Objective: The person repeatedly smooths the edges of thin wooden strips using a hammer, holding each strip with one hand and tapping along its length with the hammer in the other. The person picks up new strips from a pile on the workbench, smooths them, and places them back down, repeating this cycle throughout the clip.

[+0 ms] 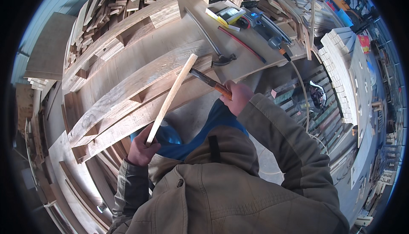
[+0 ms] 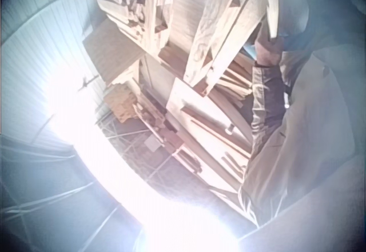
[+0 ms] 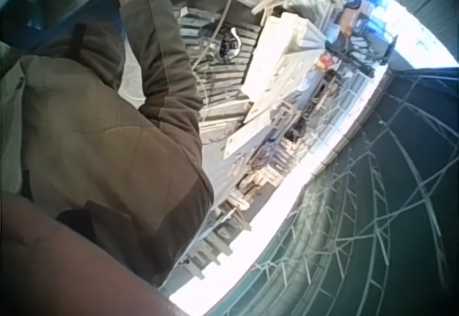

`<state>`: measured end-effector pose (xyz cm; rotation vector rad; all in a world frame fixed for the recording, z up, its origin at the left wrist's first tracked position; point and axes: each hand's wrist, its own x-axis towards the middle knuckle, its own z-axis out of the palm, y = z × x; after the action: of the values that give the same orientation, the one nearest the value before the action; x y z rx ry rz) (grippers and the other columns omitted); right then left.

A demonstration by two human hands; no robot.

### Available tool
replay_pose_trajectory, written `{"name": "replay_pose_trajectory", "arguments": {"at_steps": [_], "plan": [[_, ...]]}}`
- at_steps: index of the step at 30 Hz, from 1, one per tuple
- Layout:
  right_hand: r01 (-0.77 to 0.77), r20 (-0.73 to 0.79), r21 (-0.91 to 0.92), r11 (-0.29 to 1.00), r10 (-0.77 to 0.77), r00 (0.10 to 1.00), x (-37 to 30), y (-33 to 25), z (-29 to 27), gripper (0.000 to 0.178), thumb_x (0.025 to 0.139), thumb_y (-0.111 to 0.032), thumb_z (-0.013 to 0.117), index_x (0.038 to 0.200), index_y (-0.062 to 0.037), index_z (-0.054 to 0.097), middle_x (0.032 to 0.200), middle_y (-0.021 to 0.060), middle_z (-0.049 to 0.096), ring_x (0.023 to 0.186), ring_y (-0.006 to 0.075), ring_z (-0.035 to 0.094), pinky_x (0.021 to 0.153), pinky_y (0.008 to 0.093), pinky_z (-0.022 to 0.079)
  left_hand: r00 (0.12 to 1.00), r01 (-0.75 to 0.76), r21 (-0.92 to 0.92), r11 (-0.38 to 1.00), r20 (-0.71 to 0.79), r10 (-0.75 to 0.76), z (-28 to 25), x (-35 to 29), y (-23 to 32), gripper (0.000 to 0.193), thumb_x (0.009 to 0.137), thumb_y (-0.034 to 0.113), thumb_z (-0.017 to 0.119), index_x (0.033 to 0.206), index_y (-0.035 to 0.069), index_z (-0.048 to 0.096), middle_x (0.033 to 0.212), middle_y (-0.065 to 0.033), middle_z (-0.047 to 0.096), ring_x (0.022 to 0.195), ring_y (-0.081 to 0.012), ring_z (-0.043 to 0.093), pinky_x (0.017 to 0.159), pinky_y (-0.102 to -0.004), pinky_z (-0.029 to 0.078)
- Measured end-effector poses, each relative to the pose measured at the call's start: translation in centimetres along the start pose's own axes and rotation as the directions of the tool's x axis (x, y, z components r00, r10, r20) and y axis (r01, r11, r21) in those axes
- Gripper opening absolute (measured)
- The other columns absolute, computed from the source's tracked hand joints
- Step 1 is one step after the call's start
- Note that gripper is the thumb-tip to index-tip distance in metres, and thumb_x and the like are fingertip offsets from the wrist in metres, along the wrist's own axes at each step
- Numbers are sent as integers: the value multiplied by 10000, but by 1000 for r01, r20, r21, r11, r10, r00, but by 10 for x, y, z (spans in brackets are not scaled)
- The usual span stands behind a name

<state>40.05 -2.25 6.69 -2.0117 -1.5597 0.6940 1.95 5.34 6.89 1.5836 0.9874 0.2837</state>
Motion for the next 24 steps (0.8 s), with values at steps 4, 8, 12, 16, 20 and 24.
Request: {"name": "replay_pose_trajectory", "arguments": {"at_steps": [4,8,12,16,20,24], "plan": [[4,-13,31,1000,-3,1000,-4,-1,-4,275,877,-180,759,1053,-36,604,849,218,656,832,456,637,718,496,486,997,-77,52,996,-4,78,-7,0,1,726,773,-23,694,1474,-21,508,1273,-166,670,1201,-225,621,1030,-338,471],[40,16,-14,999,-39,999,-9,-1,-14,270,876,-170,759,1049,-34,603,846,219,656,826,457,636,715,491,486,992,-126,131,983,-3,127,-22,-4,-5,724,760,-23,697,1462,-15,520,1262,-197,669,1188,-263,643,1023,-350,480],[0,45,41,999,-2,999,-10,-5,-10,244,887,-169,749,1027,-35,602,840,206,663,810,416,661,721,459,504,977,-206,156,966,-24,212,-22,-4,-1,697,765,-26,680,1446,-10,529,1205,-191,676,1122,-259,661,976,-341,499],[-192,-32,336,922,215,976,-2,-31,52,169,915,-133,694,1008,-30,599,773,74,617,722,179,617,693,352,497,999,31,-39,999,-13,-31,37,4,11,663,790,-53,618,1445,-3,525,1043,-106,652,906,-176,620,821,-298,510],[-63,-165,478,876,160,973,-8,-42,65,177,905,-142,708,982,-40,586,812,142,673,759,259,679,723,381,532,984,-140,-150,979,-132,121,50,4,18,634,808,-80,546,1436,7,543,897,-24,587,787,-93,527,728,-249,466],[-26,-182,450,893,120,976,-3,-41,54,177,913,-142,702,988,-40,579,800,145,660,748,274,674,719,380,534,983,-159,-76,984,-109,150,30,7,12,645,822,-98,559,1458,6,541,894,-7,595,779,-84,531,717,-248,473]]}}
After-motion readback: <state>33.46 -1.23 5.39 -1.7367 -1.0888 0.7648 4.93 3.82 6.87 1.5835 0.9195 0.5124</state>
